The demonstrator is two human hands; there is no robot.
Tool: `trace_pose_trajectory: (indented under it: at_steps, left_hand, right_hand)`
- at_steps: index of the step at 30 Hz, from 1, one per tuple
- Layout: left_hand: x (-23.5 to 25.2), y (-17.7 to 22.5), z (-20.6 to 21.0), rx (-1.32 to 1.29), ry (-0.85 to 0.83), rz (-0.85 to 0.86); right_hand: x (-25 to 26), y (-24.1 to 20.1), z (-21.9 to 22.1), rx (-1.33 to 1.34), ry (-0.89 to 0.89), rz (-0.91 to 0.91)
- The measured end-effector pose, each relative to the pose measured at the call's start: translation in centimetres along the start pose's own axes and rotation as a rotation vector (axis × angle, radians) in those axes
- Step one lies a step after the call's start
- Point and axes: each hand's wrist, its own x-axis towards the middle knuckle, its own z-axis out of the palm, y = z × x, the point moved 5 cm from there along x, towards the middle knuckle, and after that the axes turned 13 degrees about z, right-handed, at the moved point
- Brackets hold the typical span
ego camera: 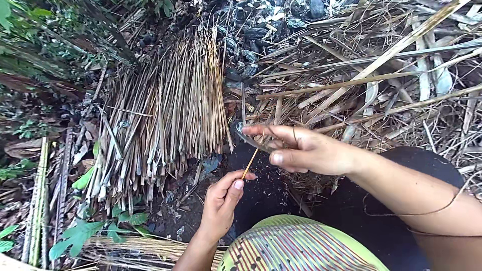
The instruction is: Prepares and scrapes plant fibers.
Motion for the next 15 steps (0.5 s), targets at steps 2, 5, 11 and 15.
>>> trace_pose_trajectory:
  at_steps: [2, 5, 11, 15]
  left_hand:
    - [-0.08, 0.08, 0.20, -0.038, -0.017, -0.008]
    - [-0.15, 0.13, 0.30, -0.072, -0.045, -0.015]
    - [-0.13, 0.39, 0.43, -0.165, -0.093, -0.060]
    - [-0.21, 0.55, 0.97, -0.295, -0.112, -0.117]
  right_hand:
    - [-0.06, -0.05, 0.11, -0.024, -0.015, -0.020]
    - [-0.19, -0.10, -0.13, -0.057, 0.016, -0.043]
    - [-0.41, -0.32, 0.35, -0.126, 0.139, -0.158]
    - [-0.66, -0.71, 0.42, -0.540, 0.342, -0.359]
